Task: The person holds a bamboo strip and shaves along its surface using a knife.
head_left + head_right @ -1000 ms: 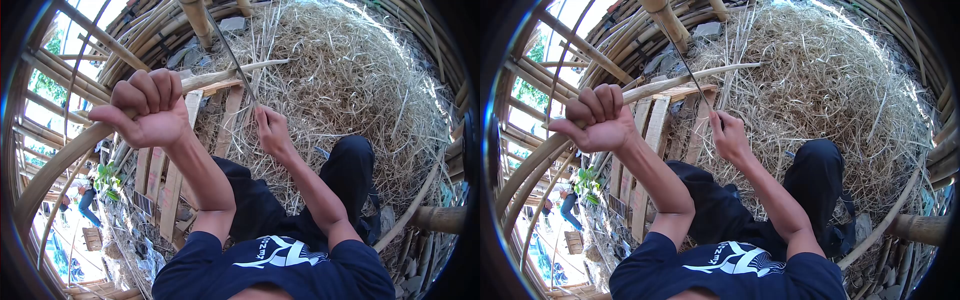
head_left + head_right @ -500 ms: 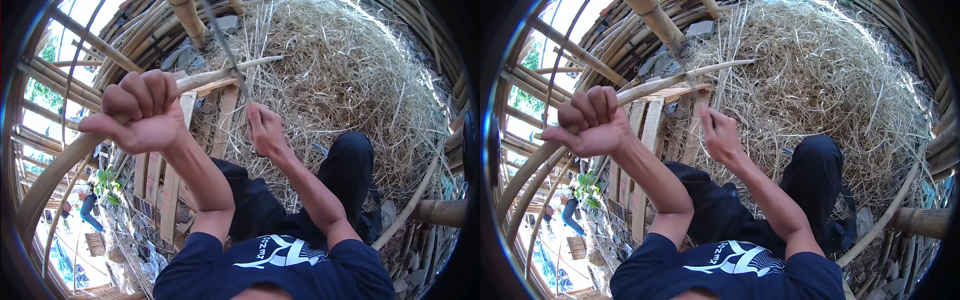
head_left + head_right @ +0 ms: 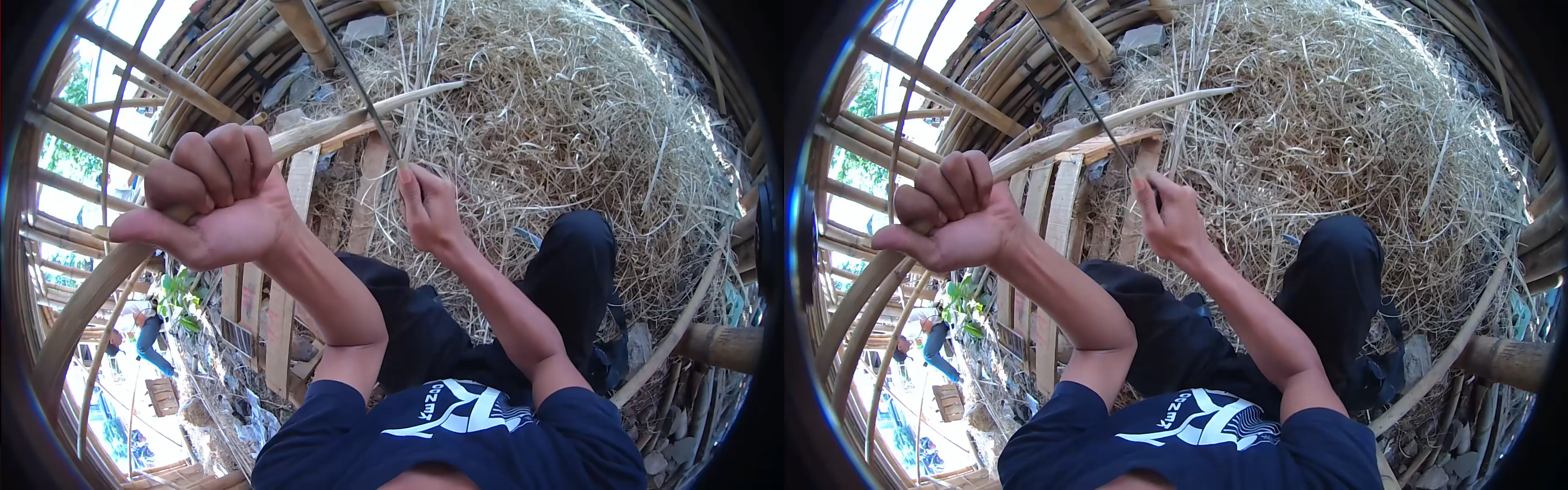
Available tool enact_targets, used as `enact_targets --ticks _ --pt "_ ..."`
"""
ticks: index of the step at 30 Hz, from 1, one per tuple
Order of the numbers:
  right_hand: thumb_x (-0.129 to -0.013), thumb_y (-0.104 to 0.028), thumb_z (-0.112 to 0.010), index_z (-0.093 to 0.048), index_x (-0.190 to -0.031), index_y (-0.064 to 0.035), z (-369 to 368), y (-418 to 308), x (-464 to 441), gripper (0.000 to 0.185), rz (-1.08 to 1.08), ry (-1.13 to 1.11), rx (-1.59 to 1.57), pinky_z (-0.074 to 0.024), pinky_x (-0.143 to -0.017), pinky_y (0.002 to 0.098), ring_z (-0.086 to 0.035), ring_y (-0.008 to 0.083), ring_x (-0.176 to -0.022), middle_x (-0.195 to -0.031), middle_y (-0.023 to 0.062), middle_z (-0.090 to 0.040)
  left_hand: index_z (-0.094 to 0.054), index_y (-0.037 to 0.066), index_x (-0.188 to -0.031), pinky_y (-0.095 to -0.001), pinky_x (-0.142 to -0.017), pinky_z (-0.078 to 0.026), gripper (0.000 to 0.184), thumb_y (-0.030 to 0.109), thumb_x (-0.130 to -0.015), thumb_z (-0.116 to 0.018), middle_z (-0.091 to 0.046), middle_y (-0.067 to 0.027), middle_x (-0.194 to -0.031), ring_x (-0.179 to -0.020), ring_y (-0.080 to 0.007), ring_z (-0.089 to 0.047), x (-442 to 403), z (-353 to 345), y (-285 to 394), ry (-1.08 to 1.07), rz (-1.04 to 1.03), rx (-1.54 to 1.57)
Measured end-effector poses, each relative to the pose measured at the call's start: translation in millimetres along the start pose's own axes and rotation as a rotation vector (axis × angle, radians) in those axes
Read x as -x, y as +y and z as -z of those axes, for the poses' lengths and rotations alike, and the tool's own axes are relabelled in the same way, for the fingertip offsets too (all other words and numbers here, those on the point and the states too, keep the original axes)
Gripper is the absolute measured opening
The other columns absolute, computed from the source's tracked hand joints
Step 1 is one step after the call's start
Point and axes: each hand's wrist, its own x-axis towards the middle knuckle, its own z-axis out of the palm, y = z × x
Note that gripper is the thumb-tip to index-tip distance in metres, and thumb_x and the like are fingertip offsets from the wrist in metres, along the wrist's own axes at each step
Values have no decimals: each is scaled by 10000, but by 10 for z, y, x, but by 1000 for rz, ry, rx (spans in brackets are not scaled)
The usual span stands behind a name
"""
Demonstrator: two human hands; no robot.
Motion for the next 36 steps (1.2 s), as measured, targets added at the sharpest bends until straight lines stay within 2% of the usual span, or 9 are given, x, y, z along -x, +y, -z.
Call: enact_targets --ticks 4,13,15,16,21,23,28,31,36 --pt "-955 -364 -431 -540 -754 31 7 482 -102 457 -130 59 -4 -355 -470 350 -447 177 -460 -506 108 -481 -227 166 -515 -235 -390 -85 605 620 -910 -293 -171 43 -452 -410 -80 -87 32 75 -19 81 2 -112" --pt "-944 -318 -460 -519 -722 23 -21 266 -31 411 69 10 86 -334 -454 373 -421 203 -432 -499 146 -454 -229 164 -516 -233 -393 -91 602 605 -917 -306 -174 37 -454 -404 -83 -85 55 49 -57 134 54 -139" --pt "-958 -285 -440 -512 -759 21 27 471 -155 372 -55 109 39 -297 -460 299 -362 102 -496 -523 42 -397 -231 166 -514 -230 -398 -91 601 604 -919 -304 -170 37 -451 -407 -83 -80 66 101 -91 114 29 -155" --pt "-946 -327 -457 -511 -700 25 56 474 -160 432 -64 127 145 -333 -452 367 -408 193 -432 -487 144 -447 -224 169 -514 -236 -405 -85 602 609 -916 -300 -166 40 -449 -411 -84 -75 74 74 -118 156 76 -207" --pt "-946 -319 -457 -492 -717 19 3 139 -119 410 -76 89 74 -340 -445 365 -437 195 -415 -481 132 -457 -210 164 -518 -236 -412 -80 606 618 -911 -297 -169 37 -453 -414 -83 -74 24 77 -82 191 50 -239" --pt "-947 -327 -455 -482 -716 11 9 -12 -70 410 112 1 141 -341 -439 367 -472 209 -420 -482 134 -474 -210 162 -518 -234 -412 -82 606 613 -913 -301 -173 35 -455 -415 -82 -76 34 25 -63 178 72 -210" --pt "-951 -333 -453 -490 -683 -5 55 626 -249 425 -39 140 183 -338 -405 361 -448 198 -374 -453 98 -471 -207 162 -516 -238 -413 -81 611 619 -915 -270 -167 34 -455 -416 -83 -77 81 93 -123 180 108 -253" --pt "-950 -347 -454 -490 -686 -6 -9 376 -164 432 -72 134 106 -332 -396 361 -435 190 -371 -449 99 -463 -205 162 -517 -235 -412 -81 611 621 -916 -262 -165 34 -454 -415 -83 -78 51 68 -71 218 83 -262" --pt "-938 -299 -467 -494 -697 -26 -55 64 -90 365 204 46 194 -396 -440 426 -562 353 -474 -485 151 -510 -208 163 -518 -236 -414 -81 605 609 -922 -272 -165 36 -454 -415 -82 -80 50 -4 -83 174 85 -239"
